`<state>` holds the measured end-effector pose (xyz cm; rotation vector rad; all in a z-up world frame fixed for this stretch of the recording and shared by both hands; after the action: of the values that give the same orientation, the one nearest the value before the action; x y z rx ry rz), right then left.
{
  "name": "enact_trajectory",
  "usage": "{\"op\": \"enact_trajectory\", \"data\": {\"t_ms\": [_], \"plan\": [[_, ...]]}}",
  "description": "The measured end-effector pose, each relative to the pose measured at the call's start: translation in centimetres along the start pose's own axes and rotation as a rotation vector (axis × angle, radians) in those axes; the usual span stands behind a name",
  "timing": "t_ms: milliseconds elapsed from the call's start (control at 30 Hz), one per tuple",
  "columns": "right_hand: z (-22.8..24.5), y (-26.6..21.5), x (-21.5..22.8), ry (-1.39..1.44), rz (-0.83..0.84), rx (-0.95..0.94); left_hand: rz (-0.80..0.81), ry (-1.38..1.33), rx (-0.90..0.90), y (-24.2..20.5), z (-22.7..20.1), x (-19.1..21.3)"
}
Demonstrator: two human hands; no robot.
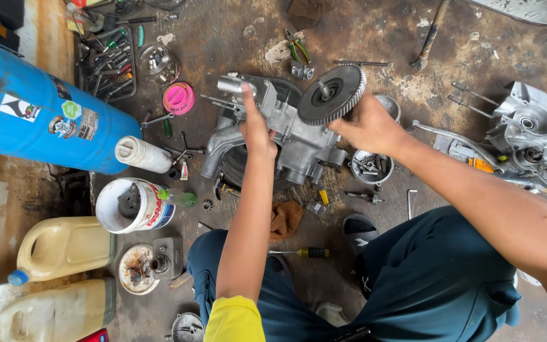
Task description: The person assembles a gear assembly by hand, inserting a small metal pin into the center of the gears and rotating the components to check alignment. The person then places the assembled gear unit into a larger engine casing.
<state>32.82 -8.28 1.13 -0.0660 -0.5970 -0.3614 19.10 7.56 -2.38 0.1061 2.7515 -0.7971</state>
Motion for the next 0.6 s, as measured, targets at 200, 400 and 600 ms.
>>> {"op": "enact_trajectory", "data": {"t_ms": [200,400,600], "plan": [[2.7,-1.0,0.8,0.07,-0.164,-0.056,-0.019,-0.041,0.015,-0.4,-1.3,-0.5],[-0.7,0.9,0.4,0.115,-0.144,-0.083,-0.055,0.091,-0.031,3.0,0.5,0.0],[0.1,0.4,2.2,0.28,-0.223,0.055,0.05,0.025,-0.029,4.6,-0.4,1.2]]}}
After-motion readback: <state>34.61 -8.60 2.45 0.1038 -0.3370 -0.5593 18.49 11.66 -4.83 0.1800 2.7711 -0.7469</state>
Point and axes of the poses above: each hand's wrist, its own y-axis towards the middle knuckle, its own x-axis out of the back of the hand, z = x × y, the point moved 4 cm from there along y, towards the middle knuckle, and after that the axes turned 4 degrees about -y, right-handed, at the moved point
